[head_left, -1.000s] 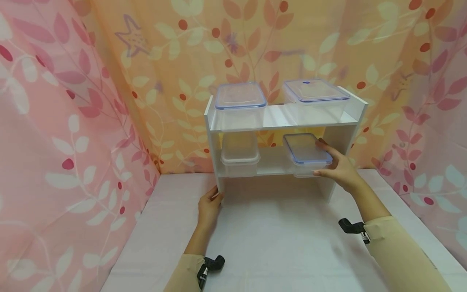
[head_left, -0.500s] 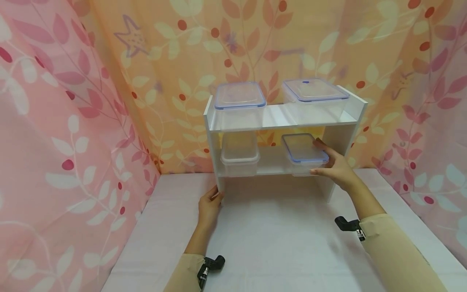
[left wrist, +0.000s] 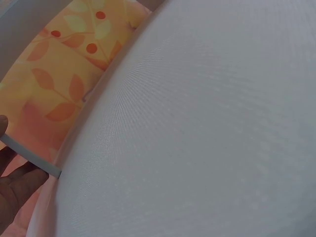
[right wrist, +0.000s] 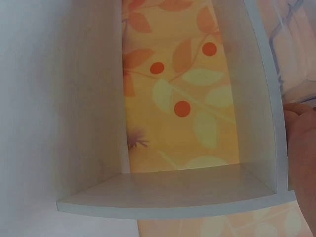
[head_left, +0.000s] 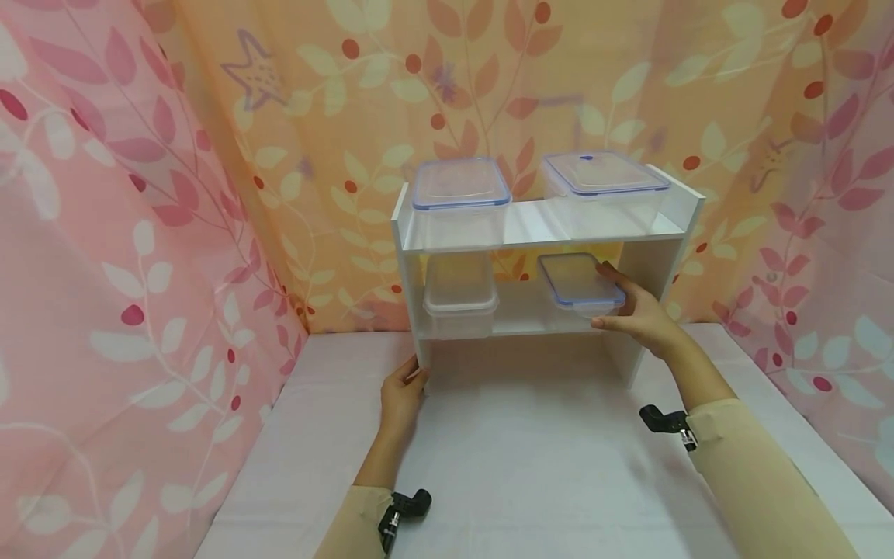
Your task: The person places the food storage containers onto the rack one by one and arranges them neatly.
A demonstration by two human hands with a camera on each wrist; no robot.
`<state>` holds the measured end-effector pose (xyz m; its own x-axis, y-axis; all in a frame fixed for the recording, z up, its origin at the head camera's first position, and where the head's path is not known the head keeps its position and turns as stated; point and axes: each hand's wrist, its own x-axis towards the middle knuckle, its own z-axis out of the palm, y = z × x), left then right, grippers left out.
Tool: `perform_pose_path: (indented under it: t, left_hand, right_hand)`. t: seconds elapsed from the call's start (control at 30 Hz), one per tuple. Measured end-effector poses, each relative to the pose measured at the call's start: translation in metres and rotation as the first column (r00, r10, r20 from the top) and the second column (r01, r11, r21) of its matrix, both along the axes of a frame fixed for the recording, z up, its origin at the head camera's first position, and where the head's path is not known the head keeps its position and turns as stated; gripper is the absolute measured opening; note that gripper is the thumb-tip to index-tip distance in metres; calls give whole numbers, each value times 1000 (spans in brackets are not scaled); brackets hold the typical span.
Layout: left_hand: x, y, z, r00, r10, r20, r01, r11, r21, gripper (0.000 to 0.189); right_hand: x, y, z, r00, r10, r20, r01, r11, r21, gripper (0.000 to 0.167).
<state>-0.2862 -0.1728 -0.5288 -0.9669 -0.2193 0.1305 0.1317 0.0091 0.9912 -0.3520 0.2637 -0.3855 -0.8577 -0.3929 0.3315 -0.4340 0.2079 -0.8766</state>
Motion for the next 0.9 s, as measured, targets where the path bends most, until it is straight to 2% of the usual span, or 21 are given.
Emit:
perform_pose_path:
  t: [0.43, 0.57, 0.67, 0.9]
  left_hand:
    - [1, -3, 0, 1000, 8, -11, -9, 1000, -24, 47]
    - [1, -3, 1, 1000, 9, -13, -9, 1000, 2, 47]
    - [1, -3, 1, 1000, 0, 0, 0, 1000, 19, 48]
    - [2, -2, 0, 1000, 18, 15, -17, 1000, -25, 47]
  right_hand:
    - [-8, -2, 1, 1000, 18, 22, -19, 998, 59, 102]
    - [-9, -3, 2, 999, 31, 28, -32, 998, 56, 103]
    - [-8, -3, 1, 1000, 16, 23, -18, 997, 79, 103]
    - [-5, -3, 2, 1000, -15, 10, 14, 991, 132, 106]
